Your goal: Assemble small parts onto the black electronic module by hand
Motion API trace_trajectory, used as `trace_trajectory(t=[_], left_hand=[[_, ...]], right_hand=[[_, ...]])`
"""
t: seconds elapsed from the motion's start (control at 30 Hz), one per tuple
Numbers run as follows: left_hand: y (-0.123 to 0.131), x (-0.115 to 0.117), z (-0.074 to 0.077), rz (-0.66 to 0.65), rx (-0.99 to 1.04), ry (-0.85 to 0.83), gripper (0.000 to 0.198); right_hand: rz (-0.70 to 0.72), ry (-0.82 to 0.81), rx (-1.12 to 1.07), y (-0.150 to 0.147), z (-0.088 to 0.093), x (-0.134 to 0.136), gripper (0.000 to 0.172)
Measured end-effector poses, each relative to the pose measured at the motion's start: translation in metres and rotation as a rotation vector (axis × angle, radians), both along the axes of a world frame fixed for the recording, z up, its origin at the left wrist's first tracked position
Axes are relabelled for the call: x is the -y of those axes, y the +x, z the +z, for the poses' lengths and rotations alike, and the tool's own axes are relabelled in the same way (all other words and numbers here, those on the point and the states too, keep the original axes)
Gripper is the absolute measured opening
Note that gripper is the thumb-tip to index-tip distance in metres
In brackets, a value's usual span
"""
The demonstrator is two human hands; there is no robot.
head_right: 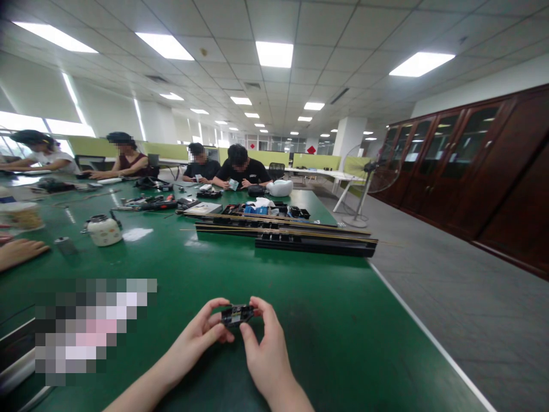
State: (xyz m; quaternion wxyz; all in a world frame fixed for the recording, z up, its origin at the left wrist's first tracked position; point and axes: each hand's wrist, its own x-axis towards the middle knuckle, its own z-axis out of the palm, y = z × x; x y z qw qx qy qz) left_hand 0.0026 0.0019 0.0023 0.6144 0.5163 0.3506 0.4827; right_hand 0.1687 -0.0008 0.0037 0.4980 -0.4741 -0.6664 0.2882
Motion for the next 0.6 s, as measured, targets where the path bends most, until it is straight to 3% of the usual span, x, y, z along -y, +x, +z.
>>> trace_trajectory(t=[0.6], left_hand=[[0.001, 0.0022, 0.0048, 0.0, 0.026, -0.015, 0.034]], right_hand=[[0.018, 0.027, 0.0, 0.0001, -0.002, -0.0006, 0.038]])
